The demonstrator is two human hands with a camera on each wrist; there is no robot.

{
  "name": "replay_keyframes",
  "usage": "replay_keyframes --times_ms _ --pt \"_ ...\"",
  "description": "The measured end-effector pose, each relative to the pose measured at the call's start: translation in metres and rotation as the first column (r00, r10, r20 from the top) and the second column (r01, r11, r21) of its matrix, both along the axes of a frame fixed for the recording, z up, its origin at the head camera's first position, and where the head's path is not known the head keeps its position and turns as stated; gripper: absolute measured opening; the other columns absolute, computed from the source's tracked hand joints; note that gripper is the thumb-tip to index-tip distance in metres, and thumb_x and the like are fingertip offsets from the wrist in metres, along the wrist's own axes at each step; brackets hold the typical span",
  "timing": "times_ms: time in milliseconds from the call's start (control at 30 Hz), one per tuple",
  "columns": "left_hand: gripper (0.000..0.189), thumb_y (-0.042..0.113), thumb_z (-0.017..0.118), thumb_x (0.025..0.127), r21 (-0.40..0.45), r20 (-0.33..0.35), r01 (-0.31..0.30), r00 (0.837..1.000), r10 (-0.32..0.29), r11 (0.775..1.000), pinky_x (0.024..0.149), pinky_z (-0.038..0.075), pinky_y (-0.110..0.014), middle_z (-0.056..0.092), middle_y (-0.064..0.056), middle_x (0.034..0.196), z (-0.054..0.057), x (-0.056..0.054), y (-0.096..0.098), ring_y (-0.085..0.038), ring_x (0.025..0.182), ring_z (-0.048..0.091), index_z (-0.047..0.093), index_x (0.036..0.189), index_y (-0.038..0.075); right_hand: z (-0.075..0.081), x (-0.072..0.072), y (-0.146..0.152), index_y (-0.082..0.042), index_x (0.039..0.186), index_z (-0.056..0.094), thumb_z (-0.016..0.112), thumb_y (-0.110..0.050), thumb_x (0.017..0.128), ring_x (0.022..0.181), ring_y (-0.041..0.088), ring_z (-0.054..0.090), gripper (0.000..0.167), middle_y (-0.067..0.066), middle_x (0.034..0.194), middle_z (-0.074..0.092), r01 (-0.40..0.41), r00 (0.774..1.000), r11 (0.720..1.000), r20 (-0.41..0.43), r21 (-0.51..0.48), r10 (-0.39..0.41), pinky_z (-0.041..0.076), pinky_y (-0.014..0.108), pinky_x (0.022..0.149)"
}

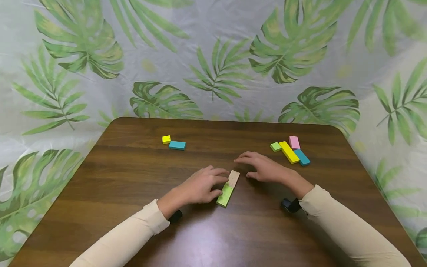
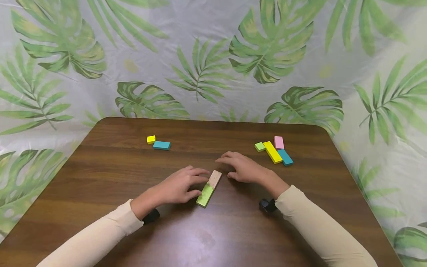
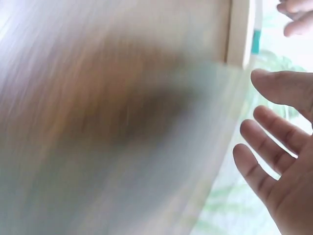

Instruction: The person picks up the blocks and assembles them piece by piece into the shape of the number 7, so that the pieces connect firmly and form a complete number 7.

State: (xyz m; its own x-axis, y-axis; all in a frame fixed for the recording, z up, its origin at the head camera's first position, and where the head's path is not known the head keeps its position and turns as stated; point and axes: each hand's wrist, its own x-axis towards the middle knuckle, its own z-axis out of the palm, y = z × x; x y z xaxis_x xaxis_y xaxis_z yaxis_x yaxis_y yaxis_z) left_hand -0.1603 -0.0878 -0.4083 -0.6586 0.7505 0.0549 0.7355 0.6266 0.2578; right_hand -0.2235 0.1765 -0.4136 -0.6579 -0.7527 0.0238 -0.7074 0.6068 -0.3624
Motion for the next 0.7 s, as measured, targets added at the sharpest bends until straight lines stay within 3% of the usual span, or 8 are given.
replay_keyframes --times_ms 167,367,700 --pt "0.046 0.029 0.07 0.091 -0.053 0.013 0.083 0.997 -0.082 0.995 0.103 0.047 -0.043 0.054 -0.005 0.147 0.0 -0.019 0.002 -0.026 0.126 0.055 0.064 0.134 0.015 0.007 0.001 0.027 -0.008 0.135 0.061 0.073 -0.008 0.087 0.122 0.033 0.056 0.049 0.013 0.133 0.058 0.054 0.999 0.998 -0.001 0.039 -0.054 0.048 0.053 0.102" --pt "0.05 0.029 0.07 0.09 -0.067 0.053 0.145 0.988 -0.142 0.987 0.106 0.044 -0.045 0.048 -0.004 0.152 -0.008 -0.027 0.007 -0.027 0.131 0.052 0.06 0.137 0.016 0.002 0.005 0.049 -0.007 0.133 0.062 0.074 -0.011 0.088 0.12 0.033 0.059 0.047 0.013 0.131 0.06 0.091 0.996 0.995 0.008 0.049 -0.091 0.049 0.052 0.1" --pt "0.05 0.028 0.071 0.091 -0.069 0.159 0.124 0.981 -0.112 0.99 0.112 0.041 -0.045 0.047 -0.002 0.154 -0.013 -0.031 0.01 -0.027 0.138 0.047 0.061 0.138 0.015 0.005 0.008 0.076 -0.006 0.13 0.064 0.072 -0.012 0.089 0.117 0.033 0.059 0.042 0.014 0.13 0.061 0.146 0.988 0.989 0.039 0.02 -0.147 0.05 0.052 0.097"
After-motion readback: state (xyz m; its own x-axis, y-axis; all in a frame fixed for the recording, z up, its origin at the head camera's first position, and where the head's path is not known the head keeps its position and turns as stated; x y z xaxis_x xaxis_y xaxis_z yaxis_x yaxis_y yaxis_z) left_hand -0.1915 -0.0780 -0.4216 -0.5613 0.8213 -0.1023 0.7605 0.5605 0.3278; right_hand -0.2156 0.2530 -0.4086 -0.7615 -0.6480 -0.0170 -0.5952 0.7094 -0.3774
